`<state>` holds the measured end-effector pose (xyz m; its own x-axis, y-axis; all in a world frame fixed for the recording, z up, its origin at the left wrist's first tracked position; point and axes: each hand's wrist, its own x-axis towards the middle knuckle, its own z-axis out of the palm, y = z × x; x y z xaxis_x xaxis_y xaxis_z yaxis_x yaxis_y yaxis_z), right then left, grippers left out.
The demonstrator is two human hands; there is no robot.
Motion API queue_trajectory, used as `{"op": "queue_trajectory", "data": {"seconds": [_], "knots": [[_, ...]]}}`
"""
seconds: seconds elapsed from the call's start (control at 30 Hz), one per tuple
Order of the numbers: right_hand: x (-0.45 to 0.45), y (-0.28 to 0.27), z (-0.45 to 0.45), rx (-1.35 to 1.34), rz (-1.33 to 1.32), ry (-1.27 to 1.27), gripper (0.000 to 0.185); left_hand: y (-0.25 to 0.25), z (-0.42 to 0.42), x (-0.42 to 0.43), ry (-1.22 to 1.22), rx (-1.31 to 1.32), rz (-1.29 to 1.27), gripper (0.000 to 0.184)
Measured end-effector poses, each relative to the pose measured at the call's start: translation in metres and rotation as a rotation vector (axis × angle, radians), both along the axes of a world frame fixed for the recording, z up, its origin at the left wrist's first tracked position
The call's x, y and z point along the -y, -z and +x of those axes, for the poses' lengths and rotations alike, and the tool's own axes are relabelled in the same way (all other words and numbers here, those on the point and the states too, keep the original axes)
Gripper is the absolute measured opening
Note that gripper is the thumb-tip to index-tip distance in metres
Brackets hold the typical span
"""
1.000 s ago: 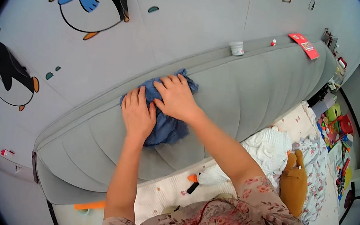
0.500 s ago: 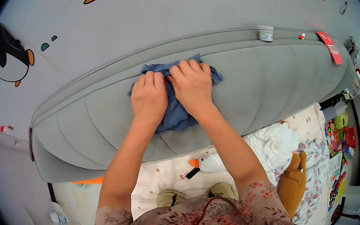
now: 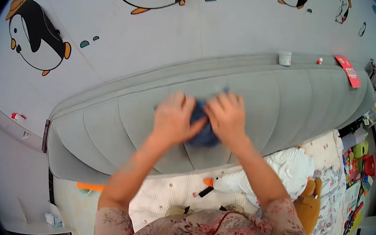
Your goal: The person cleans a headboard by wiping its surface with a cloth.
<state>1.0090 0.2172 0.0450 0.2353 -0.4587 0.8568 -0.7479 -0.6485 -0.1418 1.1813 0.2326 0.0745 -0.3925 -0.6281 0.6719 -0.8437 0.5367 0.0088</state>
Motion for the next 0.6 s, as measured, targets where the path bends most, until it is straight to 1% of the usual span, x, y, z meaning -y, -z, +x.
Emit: {"op": "queue_trajectory", "data": {"seconds": [0.07,0.1,0.17,0.2,0.23,0.3,0.33,0.37,0.4,0.47,0.5,0.53,0.6], "knots": [[0.048,-0.019,0.011,0.025,-0.010,0.041,0.011,-0.024,0.005,0.032,0.010,0.022,-0.082,0.034],[0.064,-0.018,0.018,0.050,-0.003,0.060,0.010,-0.014,0.009,0.049,0.012,0.027,-0.057,0.034],[0.066,0.003,0.027,0.029,0.071,0.077,0.010,0.026,0.017,0.076,-0.110,0.085,-0.043,0.028],[0.071,0.012,0.030,0.005,0.105,0.092,0.010,0.035,0.014,0.068,-0.138,0.085,-0.050,0.025],[0.058,0.027,0.029,0.034,0.085,0.116,0.011,0.043,0.009,0.054,-0.159,0.087,-0.073,0.023],[0.004,0.079,0.015,0.058,0.054,0.124,0.012,0.100,0.004,0.012,-0.105,0.118,0.002,0.025],[-0.020,0.108,0.007,0.039,0.131,0.088,0.015,0.129,0.000,-0.014,-0.043,0.083,0.017,0.024],[-0.039,0.126,0.001,0.024,0.210,0.061,0.018,0.141,-0.003,-0.034,-0.010,0.086,0.078,0.025],[-0.047,0.125,-0.004,0.025,0.197,0.067,0.018,0.139,-0.008,-0.045,0.029,0.083,0.135,0.025],[-0.050,0.118,-0.011,0.028,0.295,-0.037,0.016,0.130,-0.007,-0.042,0.045,0.032,0.135,0.027],[-0.046,0.100,-0.010,0.036,0.257,-0.049,0.016,0.121,-0.004,-0.040,0.067,-0.010,0.159,0.029],[-0.034,0.074,-0.008,0.043,0.222,-0.061,0.015,0.093,-0.001,-0.032,0.047,0.009,0.101,0.030],[0.005,0.024,0.004,0.079,0.034,-0.032,0.015,0.031,0.006,0.002,-0.064,0.047,-0.026,0.028]]}}
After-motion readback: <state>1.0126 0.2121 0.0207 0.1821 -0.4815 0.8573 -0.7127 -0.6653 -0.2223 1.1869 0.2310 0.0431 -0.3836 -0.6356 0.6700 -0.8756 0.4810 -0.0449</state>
